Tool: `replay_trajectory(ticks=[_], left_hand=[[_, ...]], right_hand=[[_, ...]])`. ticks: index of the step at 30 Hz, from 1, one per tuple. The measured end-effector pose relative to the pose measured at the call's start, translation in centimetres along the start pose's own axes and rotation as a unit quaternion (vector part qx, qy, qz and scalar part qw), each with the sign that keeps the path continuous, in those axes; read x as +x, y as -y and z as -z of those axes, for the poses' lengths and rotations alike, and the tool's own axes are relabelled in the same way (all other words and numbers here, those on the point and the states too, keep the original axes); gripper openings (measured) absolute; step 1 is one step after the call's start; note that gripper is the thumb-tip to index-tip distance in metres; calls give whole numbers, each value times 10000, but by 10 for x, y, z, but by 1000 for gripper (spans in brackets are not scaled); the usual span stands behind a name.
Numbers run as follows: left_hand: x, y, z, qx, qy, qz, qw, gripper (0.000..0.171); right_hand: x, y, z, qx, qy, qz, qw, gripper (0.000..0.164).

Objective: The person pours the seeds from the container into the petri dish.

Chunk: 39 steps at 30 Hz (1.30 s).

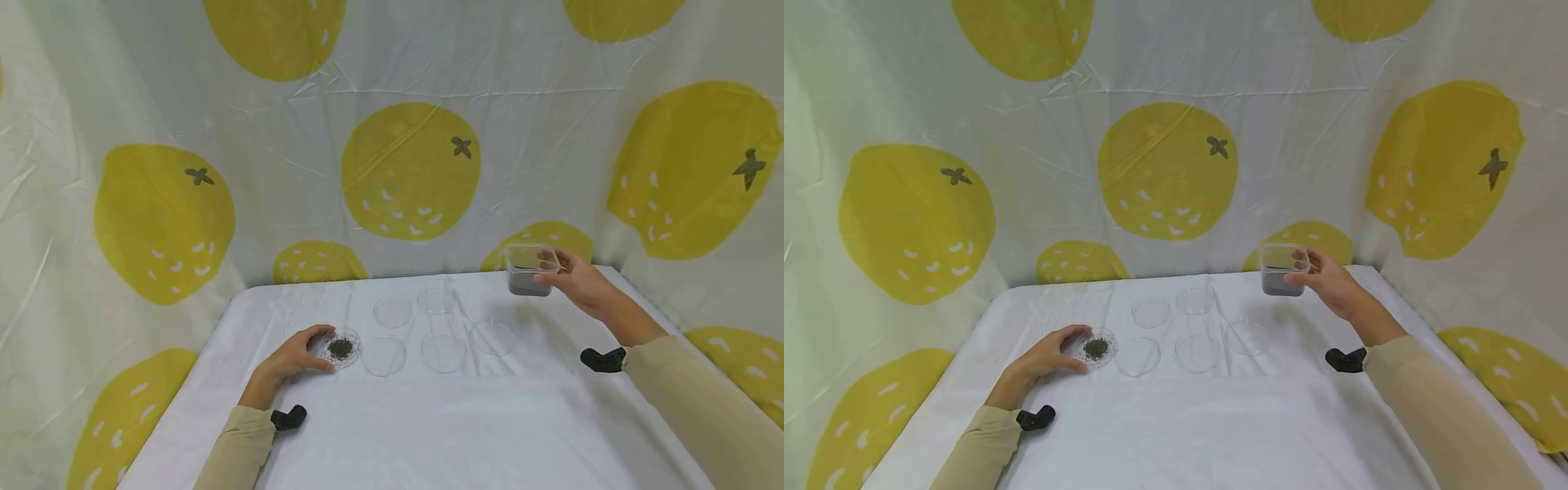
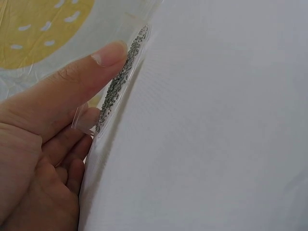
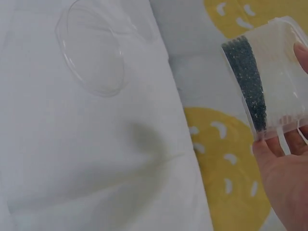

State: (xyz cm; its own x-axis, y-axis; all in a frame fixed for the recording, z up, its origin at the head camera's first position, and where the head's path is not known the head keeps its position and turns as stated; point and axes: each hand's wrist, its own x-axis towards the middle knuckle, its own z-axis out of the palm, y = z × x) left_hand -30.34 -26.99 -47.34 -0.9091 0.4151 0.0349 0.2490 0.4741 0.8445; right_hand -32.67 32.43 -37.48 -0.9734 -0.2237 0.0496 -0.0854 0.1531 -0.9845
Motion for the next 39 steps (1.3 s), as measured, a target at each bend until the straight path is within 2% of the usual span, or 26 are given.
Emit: replay_trajectory(ticks=[3, 6, 17, 24, 29, 34, 39], left_hand=[[1, 1, 0, -55, -23, 48, 10000, 88], [0, 1, 0, -44, -29, 77, 10000, 88], [-1, -2, -1, -120, -57, 126, 9998, 88], [0, -2, -1, -86, -53, 183, 9998, 89], [1, -3, -1, 64, -42, 73, 9999, 87], [0, -5, -1, 72, -76, 2, 9999, 85], [-1, -3, -1, -24, -73, 0, 10000, 85]], right_hand=[[-5, -8, 10, 36, -55, 34, 10000, 72], [-10, -17, 20, 20, -61, 33, 10000, 78], [-26, -50, 56, -549, 182, -232, 9981, 85], [-28, -72, 64, -536, 479, -368, 9967, 86], [-31, -85, 72, -550, 800, -324, 9947, 87], [-37, -90, 79, -672, 911, -482, 9924, 89], [-38, -91, 78, -523, 951, -577, 9924, 90]])
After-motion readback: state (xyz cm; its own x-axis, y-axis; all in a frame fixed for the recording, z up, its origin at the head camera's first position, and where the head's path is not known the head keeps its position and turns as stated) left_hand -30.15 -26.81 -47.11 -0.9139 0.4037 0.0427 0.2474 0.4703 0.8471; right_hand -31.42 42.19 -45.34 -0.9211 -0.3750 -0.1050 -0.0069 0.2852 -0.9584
